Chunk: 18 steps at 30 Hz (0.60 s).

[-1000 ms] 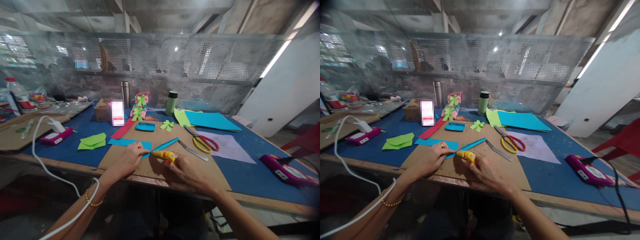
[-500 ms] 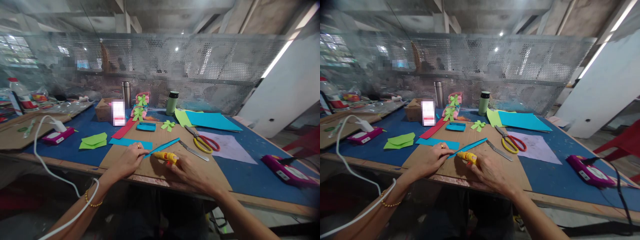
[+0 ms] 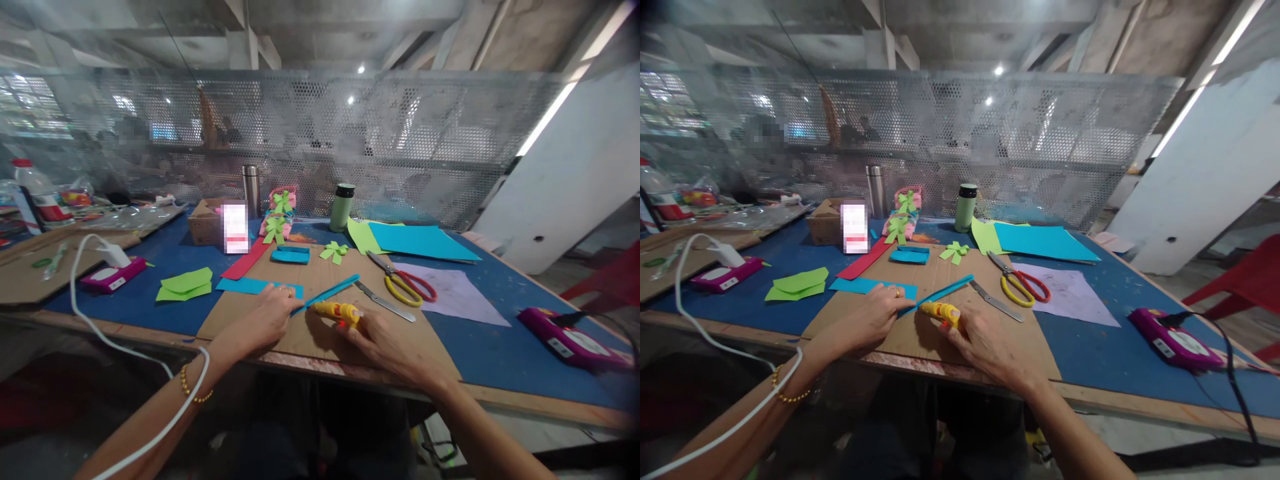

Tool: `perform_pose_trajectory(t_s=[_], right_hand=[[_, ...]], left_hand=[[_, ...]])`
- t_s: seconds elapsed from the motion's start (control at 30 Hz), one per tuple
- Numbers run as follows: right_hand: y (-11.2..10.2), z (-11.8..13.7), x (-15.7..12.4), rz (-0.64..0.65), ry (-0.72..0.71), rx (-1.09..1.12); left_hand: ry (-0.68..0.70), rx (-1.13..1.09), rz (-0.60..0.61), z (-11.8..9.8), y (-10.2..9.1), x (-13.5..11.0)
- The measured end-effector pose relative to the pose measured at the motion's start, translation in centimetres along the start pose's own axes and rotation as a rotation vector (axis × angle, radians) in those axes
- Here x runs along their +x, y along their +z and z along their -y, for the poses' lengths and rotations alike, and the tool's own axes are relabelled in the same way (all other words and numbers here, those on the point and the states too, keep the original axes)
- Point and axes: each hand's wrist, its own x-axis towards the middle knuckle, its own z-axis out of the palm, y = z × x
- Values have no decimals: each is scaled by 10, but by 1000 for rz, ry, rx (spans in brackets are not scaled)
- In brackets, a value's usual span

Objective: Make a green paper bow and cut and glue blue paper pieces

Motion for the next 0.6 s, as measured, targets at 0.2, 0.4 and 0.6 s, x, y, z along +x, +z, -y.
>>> perform_pose_trajectory(t_s=[0.2, 0.4, 0.6], right_hand=[[-2, -24, -9, -82, 5, 41], [-18, -45, -9, -242, -30, 171], [-10, -50, 5, -270, 20, 151]], left_hand=[[-10, 61, 88, -9, -13, 3], [-22, 54, 134, -14, -20, 8], [-36, 88, 181, -13, -16, 17]])
